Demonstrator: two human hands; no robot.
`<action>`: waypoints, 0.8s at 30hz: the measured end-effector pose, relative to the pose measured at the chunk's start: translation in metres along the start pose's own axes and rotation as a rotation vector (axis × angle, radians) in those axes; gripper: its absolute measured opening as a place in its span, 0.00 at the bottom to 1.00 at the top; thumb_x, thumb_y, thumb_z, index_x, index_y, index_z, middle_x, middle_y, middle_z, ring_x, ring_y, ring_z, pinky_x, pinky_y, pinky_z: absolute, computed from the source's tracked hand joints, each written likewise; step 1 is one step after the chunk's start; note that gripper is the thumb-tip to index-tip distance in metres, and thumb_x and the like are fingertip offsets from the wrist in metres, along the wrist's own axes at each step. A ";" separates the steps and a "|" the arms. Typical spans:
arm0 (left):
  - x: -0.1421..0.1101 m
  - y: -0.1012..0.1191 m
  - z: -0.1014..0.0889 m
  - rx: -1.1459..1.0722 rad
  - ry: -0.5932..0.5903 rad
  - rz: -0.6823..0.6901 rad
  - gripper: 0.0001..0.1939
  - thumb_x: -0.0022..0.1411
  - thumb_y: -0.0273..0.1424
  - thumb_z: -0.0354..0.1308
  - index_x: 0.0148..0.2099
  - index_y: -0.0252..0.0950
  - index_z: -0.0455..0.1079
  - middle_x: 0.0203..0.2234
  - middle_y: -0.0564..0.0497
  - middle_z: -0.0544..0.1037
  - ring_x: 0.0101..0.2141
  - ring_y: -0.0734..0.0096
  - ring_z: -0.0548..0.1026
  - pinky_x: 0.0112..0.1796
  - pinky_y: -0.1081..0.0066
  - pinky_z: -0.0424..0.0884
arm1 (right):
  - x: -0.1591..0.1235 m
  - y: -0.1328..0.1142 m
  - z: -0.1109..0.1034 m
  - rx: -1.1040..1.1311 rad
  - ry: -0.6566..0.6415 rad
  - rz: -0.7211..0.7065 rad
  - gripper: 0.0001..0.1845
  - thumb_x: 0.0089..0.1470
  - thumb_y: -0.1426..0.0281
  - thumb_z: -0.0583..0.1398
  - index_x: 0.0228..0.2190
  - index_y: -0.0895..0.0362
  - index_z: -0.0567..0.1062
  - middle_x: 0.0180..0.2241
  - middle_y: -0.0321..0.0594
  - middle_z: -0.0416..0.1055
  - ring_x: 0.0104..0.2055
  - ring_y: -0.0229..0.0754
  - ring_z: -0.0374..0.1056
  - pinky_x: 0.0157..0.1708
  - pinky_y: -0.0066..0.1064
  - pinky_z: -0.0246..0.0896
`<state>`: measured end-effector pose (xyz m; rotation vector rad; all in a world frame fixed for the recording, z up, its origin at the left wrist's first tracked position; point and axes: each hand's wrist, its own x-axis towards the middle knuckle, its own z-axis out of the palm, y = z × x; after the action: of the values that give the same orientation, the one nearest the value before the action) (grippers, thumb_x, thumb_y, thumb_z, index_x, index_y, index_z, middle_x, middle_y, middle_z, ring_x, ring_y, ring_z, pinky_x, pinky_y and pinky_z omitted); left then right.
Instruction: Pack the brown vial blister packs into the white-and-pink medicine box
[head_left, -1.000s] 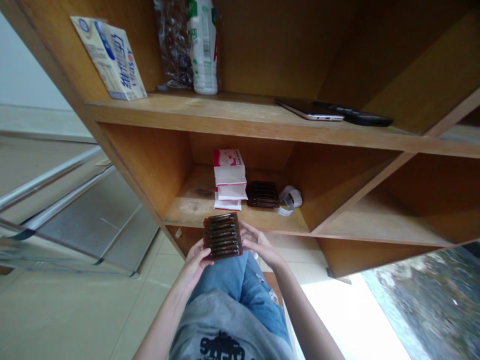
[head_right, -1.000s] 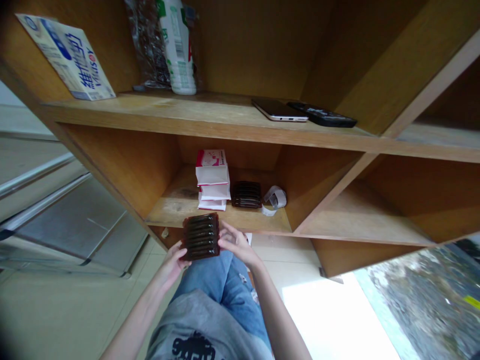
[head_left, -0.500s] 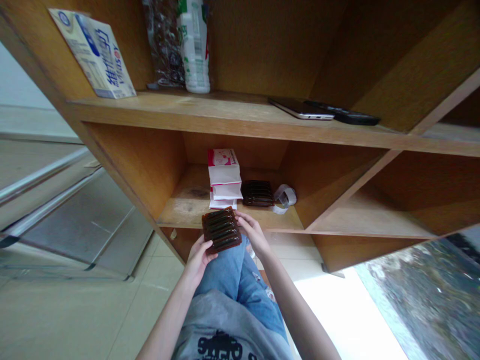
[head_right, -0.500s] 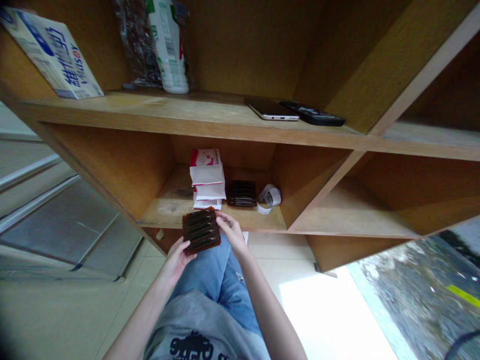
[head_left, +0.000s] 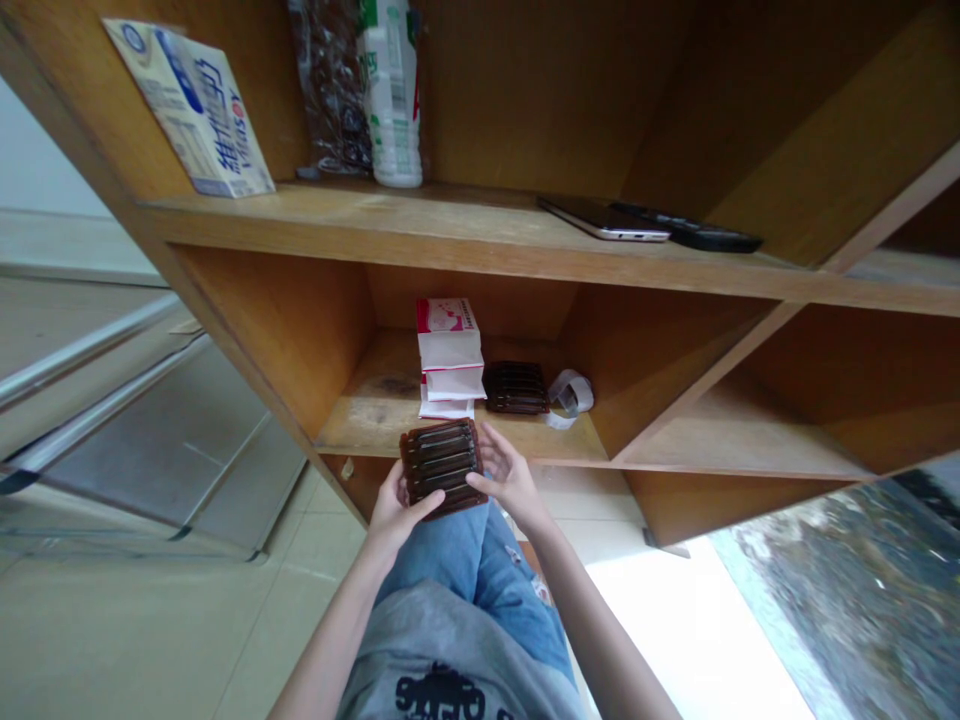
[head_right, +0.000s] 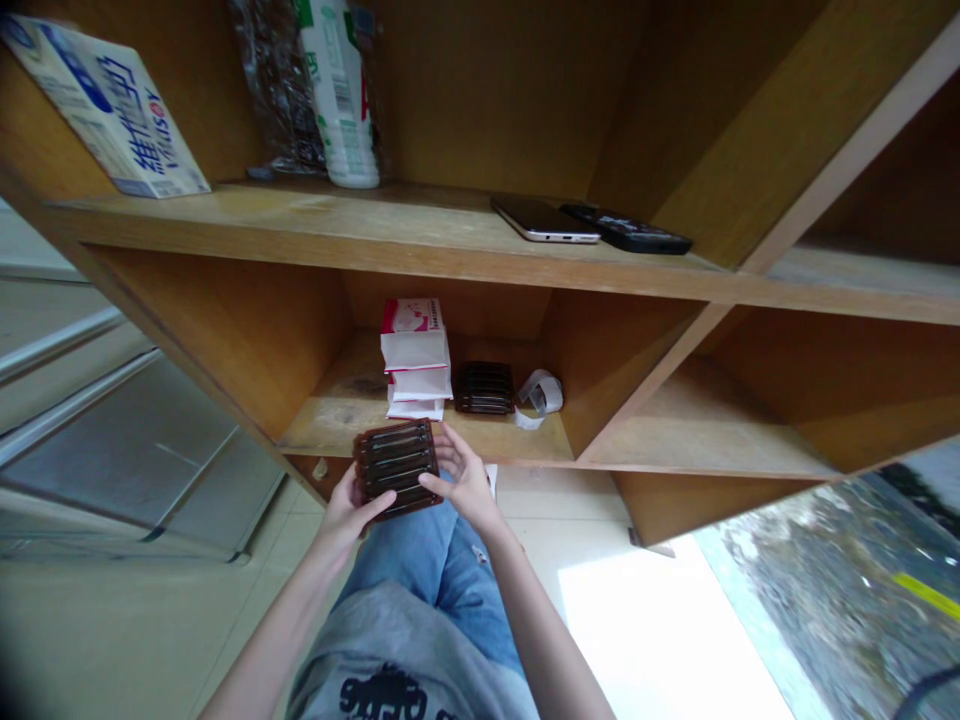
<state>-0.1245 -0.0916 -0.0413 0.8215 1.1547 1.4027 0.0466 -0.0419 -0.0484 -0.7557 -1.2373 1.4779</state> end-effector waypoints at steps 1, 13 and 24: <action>-0.001 0.002 -0.001 0.011 -0.014 0.032 0.34 0.36 0.27 0.71 0.48 0.36 0.67 0.42 0.46 0.78 0.43 0.61 0.76 0.44 0.68 0.72 | -0.003 -0.004 0.000 -0.009 -0.027 -0.020 0.43 0.37 0.67 0.70 0.55 0.47 0.63 0.49 0.41 0.66 0.49 0.44 0.66 0.53 0.42 0.61; 0.009 0.040 0.004 0.096 -0.134 0.097 0.27 0.25 0.13 0.68 0.34 0.35 0.75 0.38 0.44 0.78 0.47 0.54 0.73 0.51 0.61 0.66 | -0.017 -0.026 -0.023 -0.393 -0.176 -0.218 0.34 0.45 0.66 0.67 0.54 0.47 0.66 0.56 0.45 0.63 0.59 0.51 0.57 0.59 0.48 0.48; 0.030 0.035 0.030 0.115 -0.309 0.029 0.29 0.34 0.22 0.70 0.44 0.34 0.72 0.40 0.45 0.79 0.42 0.58 0.76 0.45 0.64 0.70 | -0.016 -0.033 -0.031 -0.359 0.061 -0.082 0.26 0.42 0.60 0.67 0.43 0.55 0.73 0.38 0.43 0.73 0.40 0.47 0.69 0.43 0.39 0.64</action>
<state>-0.1119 -0.0538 -0.0033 1.0983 0.9925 1.1903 0.0897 -0.0490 -0.0281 -0.9665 -1.4888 1.1703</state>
